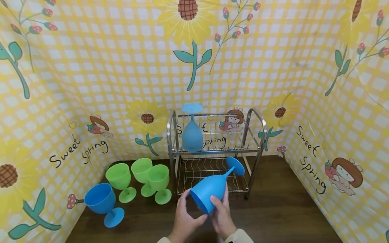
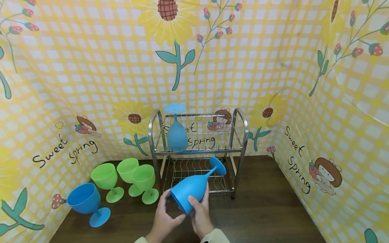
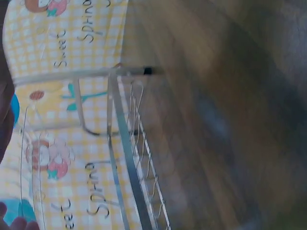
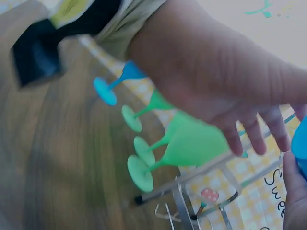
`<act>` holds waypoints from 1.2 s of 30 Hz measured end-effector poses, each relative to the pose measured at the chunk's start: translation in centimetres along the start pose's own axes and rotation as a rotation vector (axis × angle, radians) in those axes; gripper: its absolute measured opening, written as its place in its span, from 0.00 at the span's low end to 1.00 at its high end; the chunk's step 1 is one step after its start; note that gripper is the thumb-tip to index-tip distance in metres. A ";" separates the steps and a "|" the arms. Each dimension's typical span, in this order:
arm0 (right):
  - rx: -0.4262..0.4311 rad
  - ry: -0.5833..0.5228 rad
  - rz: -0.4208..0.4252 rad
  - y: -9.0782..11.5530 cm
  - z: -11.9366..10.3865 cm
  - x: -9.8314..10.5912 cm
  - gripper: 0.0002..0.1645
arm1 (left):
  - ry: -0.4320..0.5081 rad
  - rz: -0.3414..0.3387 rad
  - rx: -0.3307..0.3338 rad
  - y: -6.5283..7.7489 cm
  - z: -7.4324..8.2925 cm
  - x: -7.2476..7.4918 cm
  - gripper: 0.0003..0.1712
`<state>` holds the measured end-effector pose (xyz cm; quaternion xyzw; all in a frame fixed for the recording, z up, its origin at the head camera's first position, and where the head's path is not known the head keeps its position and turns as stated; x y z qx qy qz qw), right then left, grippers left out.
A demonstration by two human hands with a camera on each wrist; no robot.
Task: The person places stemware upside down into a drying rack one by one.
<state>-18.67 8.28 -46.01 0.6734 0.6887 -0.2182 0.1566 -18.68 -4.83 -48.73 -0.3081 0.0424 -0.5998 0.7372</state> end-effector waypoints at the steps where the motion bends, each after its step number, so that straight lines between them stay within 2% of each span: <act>1: 0.004 0.032 0.001 -0.1 0.0 0.1 0.57 | 0.014 -0.013 -0.001 -0.3 -0.3 0.2 0.52; 4: 0.032 0.175 0.004 -0.2 0.0 0.6 0.60 | 0.043 -0.062 -0.011 -1.3 -0.7 1.1 0.49; 6: 0.068 0.275 -0.015 -0.3 0.0 0.9 0.61 | 0.068 -0.130 -0.011 -2.0 -0.8 1.7 0.47; 9: 0.110 0.396 -0.064 -0.4 -0.3 1.4 0.63 | 0.115 -0.275 -0.027 -2.8 -0.7 2.6 0.45; 12: 0.142 0.473 -0.109 -0.6 -0.7 1.7 0.67 | 0.211 -0.439 -0.046 -3.7 -0.6 3.4 0.42; 16: 0.179 0.586 -0.137 -0.7 -1.2 2.0 0.71 | 0.299 -0.620 0.003 -4.9 0.0 4.0 0.41; 19: 0.187 0.659 -0.179 -0.7 -1.3 2.0 0.72 | 0.279 -0.702 0.054 -5.8 0.6 4.1 0.43; 24: 0.207 0.766 -0.257 -0.6 -1.2 1.7 0.70 | 0.224 -0.721 0.107 -6.9 2.0 3.9 0.41; 30: 0.281 0.882 -0.242 -0.4 -1.2 1.7 0.62 | 0.188 -0.692 0.144 -6.8 2.9 2.9 0.38; 36: 0.315 0.954 -0.169 -0.5 -1.1 1.5 0.57 | 0.113 -0.553 0.098 -5.6 3.8 1.8 0.43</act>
Point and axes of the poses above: each hand's wrist, its own y-axis away from the middle knuckle, its own x-axis out of the back of the hand, z = x × y, the point moved 2 cm from there along -y, towards the middle knuckle, and after that the axes turned 4 degrees about x, right-handed, at the moved point
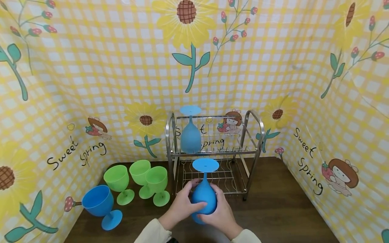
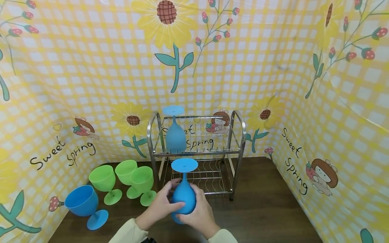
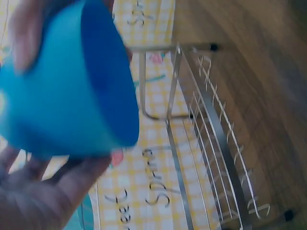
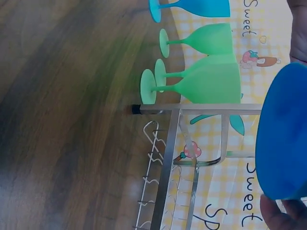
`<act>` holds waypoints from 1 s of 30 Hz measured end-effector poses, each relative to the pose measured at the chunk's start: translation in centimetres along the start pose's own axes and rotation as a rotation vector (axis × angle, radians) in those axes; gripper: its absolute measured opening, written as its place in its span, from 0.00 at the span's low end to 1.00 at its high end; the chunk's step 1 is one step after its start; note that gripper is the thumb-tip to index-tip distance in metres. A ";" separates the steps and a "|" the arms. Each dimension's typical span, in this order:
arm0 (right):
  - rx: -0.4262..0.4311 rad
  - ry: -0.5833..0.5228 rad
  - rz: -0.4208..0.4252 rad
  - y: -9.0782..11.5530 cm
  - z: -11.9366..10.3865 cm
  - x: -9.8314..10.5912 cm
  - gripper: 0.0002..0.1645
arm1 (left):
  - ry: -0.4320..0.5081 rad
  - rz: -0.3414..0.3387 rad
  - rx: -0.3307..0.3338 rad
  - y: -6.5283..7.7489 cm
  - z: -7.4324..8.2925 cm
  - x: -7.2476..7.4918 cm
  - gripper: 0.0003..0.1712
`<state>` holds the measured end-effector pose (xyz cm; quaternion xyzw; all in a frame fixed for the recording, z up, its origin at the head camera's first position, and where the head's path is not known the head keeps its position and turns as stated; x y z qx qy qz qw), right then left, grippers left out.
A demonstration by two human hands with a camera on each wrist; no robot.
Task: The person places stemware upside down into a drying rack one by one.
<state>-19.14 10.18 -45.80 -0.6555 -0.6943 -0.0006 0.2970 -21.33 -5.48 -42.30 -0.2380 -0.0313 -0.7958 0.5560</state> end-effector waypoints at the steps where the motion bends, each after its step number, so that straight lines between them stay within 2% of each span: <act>1: -0.001 0.012 0.016 0.0 0.0 0.0 0.56 | -0.016 0.021 -0.012 0.1 0.1 -0.3 0.43; 3: 0.001 0.029 0.049 -0.1 -0.1 -0.1 0.56 | -0.031 0.044 -0.043 0.4 0.1 -0.6 0.44; 6: 0.015 0.046 0.072 -0.1 -0.2 0.0 0.55 | -0.057 0.036 -0.076 0.6 0.0 -0.8 0.43; 10: 0.029 0.035 0.054 0.0 -0.3 0.0 0.55 | -0.070 -0.023 -0.092 0.5 -0.3 -0.5 0.45; 15: 0.061 -0.021 -0.011 0.0 -0.1 0.0 0.55 | -0.071 -0.087 -0.086 0.3 -1.0 0.1 0.46; 23: 0.088 -0.158 -0.147 -0.3 -0.1 0.7 0.57 | -0.046 -0.038 -0.106 0.4 -1.6 0.9 0.44; 26: 0.094 -0.152 -0.154 -0.4 0.0 1.1 0.56 | -0.053 -0.030 -0.106 0.1 -1.3 1.0 0.43; 30: 0.113 -0.135 -0.104 -0.7 0.5 1.5 0.54 | -0.064 -0.010 -0.119 -0.3 -0.6 1.4 0.43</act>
Point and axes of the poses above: each hand's wrist, its own y-axis away from the middle knuckle, its own x-axis out of the back of the hand, z = x × y, the point moved 2 cm from there along -y, towards the middle knuckle, and after that the axes turned 4 degrees about x, right-handed, at the moved point
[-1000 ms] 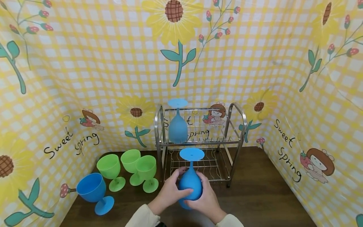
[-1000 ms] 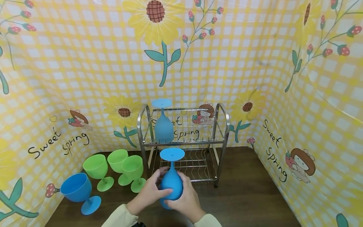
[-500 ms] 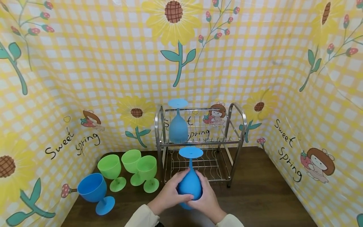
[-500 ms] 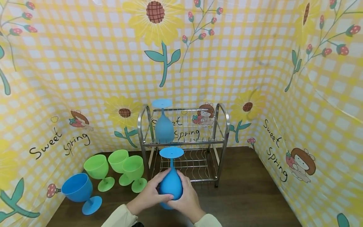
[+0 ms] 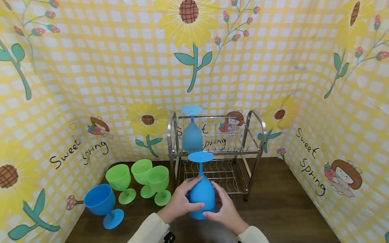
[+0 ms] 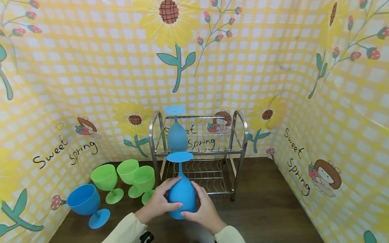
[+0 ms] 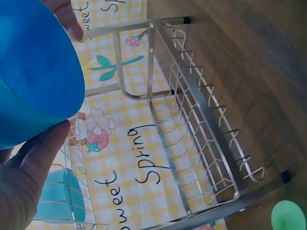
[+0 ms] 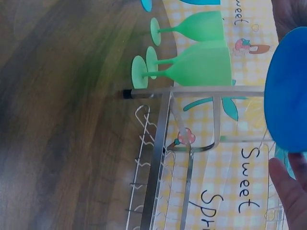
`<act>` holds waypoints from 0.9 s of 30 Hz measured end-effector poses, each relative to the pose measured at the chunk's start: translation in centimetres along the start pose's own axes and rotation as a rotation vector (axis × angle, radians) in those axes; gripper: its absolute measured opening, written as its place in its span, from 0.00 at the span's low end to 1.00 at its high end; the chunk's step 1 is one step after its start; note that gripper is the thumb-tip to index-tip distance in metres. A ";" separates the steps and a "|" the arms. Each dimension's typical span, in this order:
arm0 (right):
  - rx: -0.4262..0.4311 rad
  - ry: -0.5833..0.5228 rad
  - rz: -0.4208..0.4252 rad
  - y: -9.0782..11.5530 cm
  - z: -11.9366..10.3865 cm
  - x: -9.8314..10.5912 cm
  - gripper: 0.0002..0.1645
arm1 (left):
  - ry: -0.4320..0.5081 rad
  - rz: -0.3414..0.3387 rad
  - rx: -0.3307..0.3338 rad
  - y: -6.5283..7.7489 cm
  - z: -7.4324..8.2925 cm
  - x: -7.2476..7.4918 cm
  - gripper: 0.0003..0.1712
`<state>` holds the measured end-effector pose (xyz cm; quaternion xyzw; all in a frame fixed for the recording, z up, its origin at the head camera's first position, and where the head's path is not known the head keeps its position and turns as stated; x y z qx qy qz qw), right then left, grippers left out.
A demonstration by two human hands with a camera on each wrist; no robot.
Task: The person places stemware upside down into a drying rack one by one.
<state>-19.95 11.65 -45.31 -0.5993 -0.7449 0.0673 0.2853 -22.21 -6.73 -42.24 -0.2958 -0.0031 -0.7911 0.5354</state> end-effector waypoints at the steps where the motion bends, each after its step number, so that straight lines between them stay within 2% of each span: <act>1: 0.006 0.000 0.018 -0.1 0.1 0.2 0.52 | -0.006 0.004 -0.004 -0.2 0.2 0.1 0.43; 7: 0.035 -0.005 0.172 -0.3 0.9 1.7 0.45 | -0.039 0.003 -0.018 -1.5 1.2 0.9 0.43; 12: 0.003 -0.008 0.224 -0.6 1.4 2.6 0.41 | -0.036 0.034 0.001 -2.4 2.0 1.8 0.43; 16: 0.029 0.125 0.286 -0.8 1.8 3.8 0.34 | -0.045 0.063 -0.020 -3.5 2.8 2.1 0.43; 19: 0.052 0.206 0.368 -0.9 2.2 5.0 0.28 | -0.046 0.085 -0.042 -4.5 3.5 2.3 0.43; 22: 0.029 0.232 0.462 -1.1 2.7 6.3 0.24 | -0.049 0.098 -0.051 -5.4 3.9 2.3 0.43; 27: -0.075 0.283 0.602 -1.6 3.8 8.5 0.19 | -0.064 0.109 -0.038 -6.7 4.4 2.3 0.43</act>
Point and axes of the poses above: each hand's wrist, its own y-axis away from the middle knuckle, its own x-axis out of the back of the hand, z = x × y, the point moved 2 cm from there along -y, towards the middle knuckle, and after that the axes turned 4 degrees about x, right-handed, at the moved point
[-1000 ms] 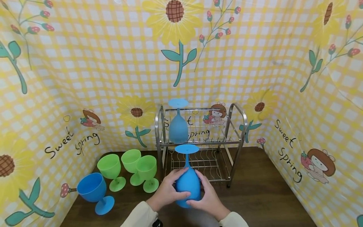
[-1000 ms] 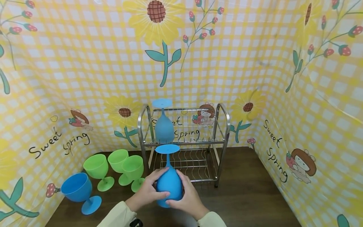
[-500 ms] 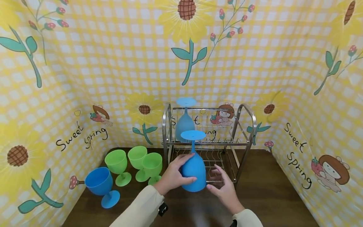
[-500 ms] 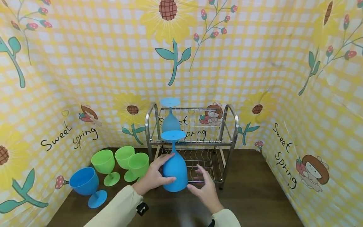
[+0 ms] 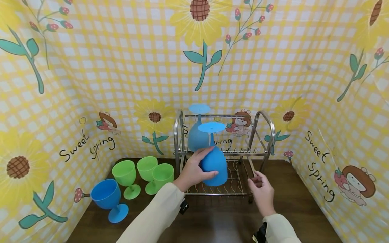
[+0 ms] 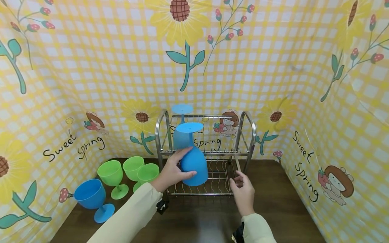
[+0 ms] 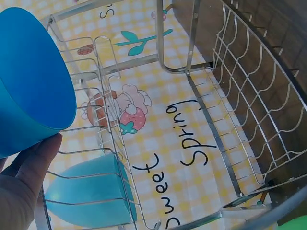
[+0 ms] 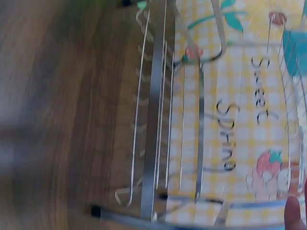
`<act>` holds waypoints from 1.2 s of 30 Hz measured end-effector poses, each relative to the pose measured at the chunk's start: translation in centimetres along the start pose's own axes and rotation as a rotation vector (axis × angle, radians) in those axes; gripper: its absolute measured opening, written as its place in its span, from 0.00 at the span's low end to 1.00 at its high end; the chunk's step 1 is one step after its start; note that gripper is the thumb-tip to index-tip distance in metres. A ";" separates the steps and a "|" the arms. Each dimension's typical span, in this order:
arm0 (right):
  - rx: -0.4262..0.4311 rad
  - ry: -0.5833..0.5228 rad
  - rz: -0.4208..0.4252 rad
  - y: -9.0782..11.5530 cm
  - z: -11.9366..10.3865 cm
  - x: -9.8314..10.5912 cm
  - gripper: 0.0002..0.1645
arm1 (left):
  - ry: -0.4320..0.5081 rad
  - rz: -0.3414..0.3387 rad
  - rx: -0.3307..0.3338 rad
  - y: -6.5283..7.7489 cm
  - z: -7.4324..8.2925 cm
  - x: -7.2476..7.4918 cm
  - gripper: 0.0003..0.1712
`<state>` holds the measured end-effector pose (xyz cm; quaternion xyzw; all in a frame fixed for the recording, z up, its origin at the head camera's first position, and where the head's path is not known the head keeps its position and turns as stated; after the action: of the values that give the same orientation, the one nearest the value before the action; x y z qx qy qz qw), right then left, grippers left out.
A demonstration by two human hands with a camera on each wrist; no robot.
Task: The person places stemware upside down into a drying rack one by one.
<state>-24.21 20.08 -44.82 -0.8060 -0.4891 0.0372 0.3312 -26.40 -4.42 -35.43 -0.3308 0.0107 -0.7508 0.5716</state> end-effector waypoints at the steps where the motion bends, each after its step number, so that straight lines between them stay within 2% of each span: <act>1: -0.027 0.019 0.016 -0.3 0.3 0.3 0.19 | -0.002 -0.001 0.002 -0.3 0.1 -0.1 0.43; 6: -0.148 0.099 0.036 -1.5 1.5 1.1 0.21 | -0.021 -0.022 0.011 -1.1 0.9 -0.3 0.44; 10: -0.198 0.139 0.014 -2.4 2.0 1.2 0.25 | -0.033 -0.022 -0.005 -1.6 1.7 0.0 0.45; 16: -0.222 0.188 -0.011 -3.5 2.4 1.5 0.29 | -0.075 -0.007 -0.032 -3.1 2.9 0.5 0.45; 20: -0.234 0.202 -0.067 -4.2 2.4 1.7 0.31 | -0.092 -0.014 -0.049 -4.3 3.9 0.6 0.46; 26: -0.272 0.208 -0.127 -4.9 2.3 1.8 0.31 | -0.125 0.023 -0.080 -6.2 5.2 0.7 0.46; 31: -0.274 0.253 -0.116 -5.2 2.3 1.8 0.27 | -0.132 0.042 -0.037 -7.3 5.1 0.3 0.48; 36: -0.253 0.293 -0.130 -5.4 2.5 1.7 0.22 | -0.166 0.052 -0.018 -7.3 4.6 -0.2 0.52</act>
<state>-28.42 24.34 -43.25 -0.8048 -0.4874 -0.1634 0.2967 -30.27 -0.07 -29.00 -0.3967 -0.0211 -0.7057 0.5867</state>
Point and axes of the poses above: each hand's wrist, its own y-axis away from the middle knuckle, its own x-axis out of the back of the hand, z = x × y, the point moved 2 cm from there along -y, towards the middle knuckle, and after that the axes turned 4 degrees about x, right-handed, at the moved point
